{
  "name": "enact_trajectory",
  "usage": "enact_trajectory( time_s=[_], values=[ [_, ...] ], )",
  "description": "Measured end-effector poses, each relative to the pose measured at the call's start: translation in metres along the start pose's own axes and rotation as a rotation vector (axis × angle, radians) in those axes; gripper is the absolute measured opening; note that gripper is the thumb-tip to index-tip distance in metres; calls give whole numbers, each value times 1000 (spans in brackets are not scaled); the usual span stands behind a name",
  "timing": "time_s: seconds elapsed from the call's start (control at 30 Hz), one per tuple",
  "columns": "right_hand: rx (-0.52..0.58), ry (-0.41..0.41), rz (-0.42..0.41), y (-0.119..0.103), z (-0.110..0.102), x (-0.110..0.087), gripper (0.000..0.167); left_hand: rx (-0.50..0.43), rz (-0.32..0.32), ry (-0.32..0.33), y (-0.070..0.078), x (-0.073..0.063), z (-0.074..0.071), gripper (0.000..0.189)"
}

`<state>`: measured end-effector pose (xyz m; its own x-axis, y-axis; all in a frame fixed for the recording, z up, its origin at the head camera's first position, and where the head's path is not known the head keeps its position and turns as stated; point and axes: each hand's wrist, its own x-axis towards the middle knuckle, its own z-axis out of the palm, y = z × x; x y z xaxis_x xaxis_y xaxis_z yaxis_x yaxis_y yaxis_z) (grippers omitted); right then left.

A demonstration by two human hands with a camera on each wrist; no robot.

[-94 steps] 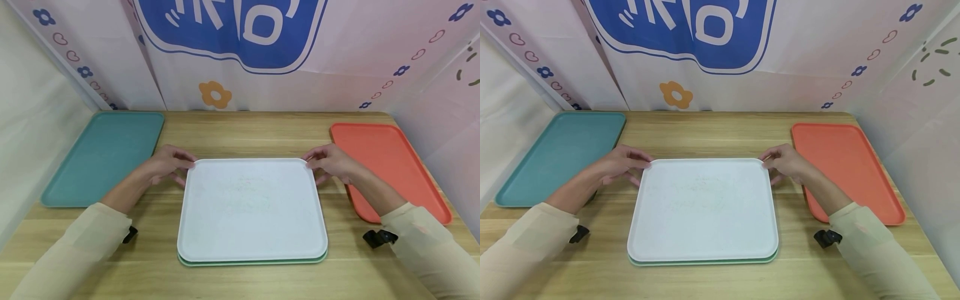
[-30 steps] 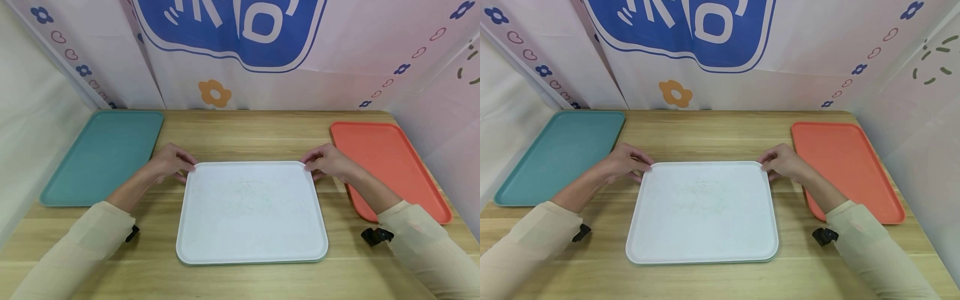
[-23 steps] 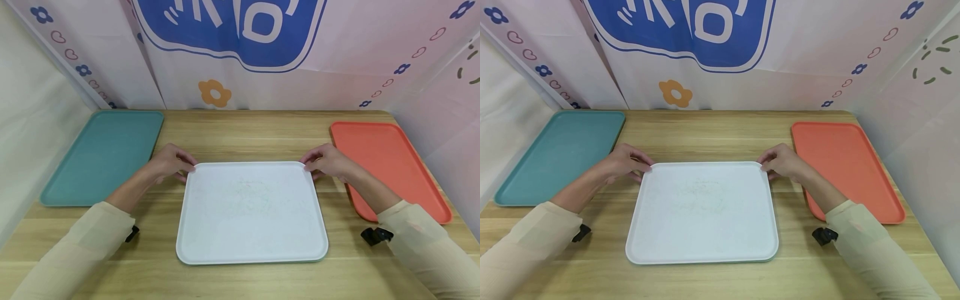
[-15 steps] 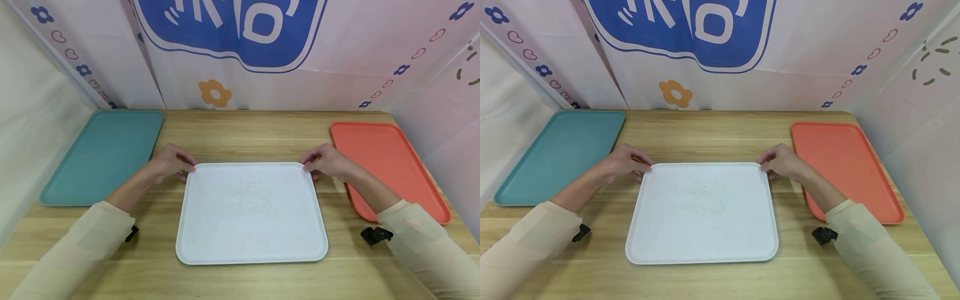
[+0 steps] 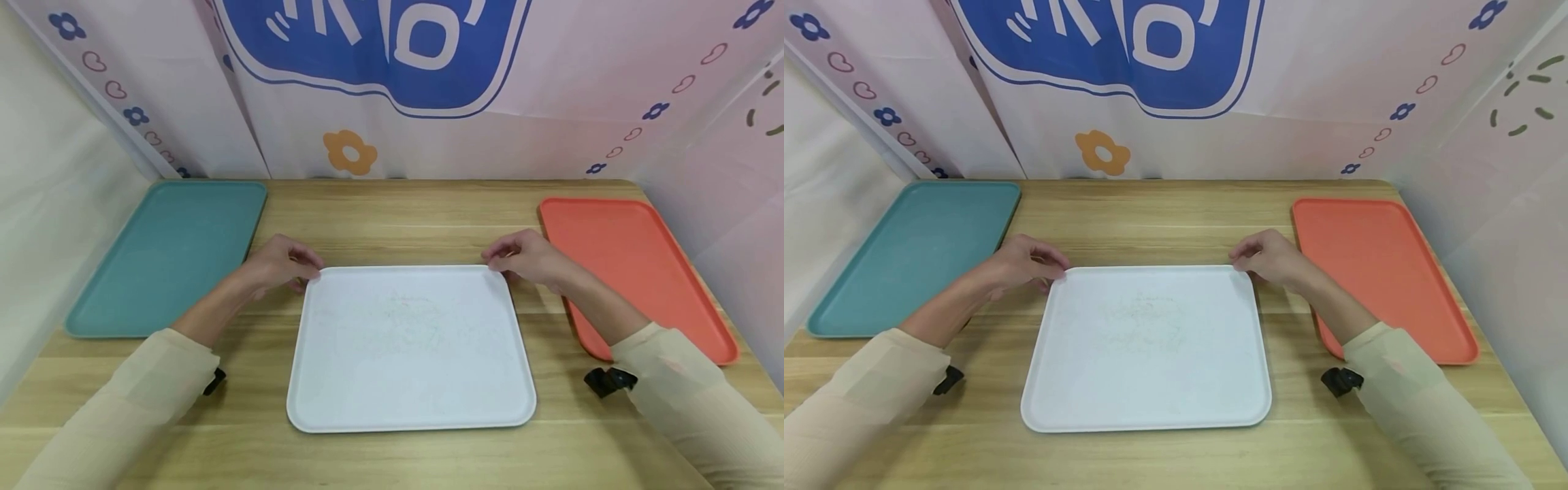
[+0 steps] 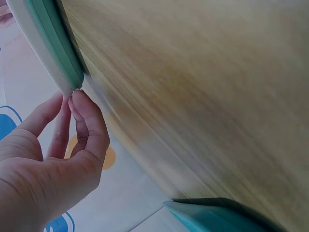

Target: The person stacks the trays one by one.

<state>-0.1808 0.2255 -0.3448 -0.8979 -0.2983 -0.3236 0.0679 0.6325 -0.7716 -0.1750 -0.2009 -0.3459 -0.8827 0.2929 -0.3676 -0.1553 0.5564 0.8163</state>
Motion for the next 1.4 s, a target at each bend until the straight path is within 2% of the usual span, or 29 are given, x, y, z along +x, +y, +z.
enact_trajectory(
  time_s=[0.17,0.43,0.77,1.1,1.4],
  values=[
    [4,12,-21,-5,2,0,30,2,21,13,1,0,0,28],
    [74,19,-77,-10,6,2,31,-22,78,22,-2,-1,-3,31],
    [116,12,-141,-15,11,11,29,-15,119,51,-8,-4,-14,34],
    [70,-17,-189,-21,19,22,28,12,105,109,-19,-3,-23,39],
    [63,-54,-208,-33,28,30,26,74,110,207,-24,-7,-29,36]
  ],
)
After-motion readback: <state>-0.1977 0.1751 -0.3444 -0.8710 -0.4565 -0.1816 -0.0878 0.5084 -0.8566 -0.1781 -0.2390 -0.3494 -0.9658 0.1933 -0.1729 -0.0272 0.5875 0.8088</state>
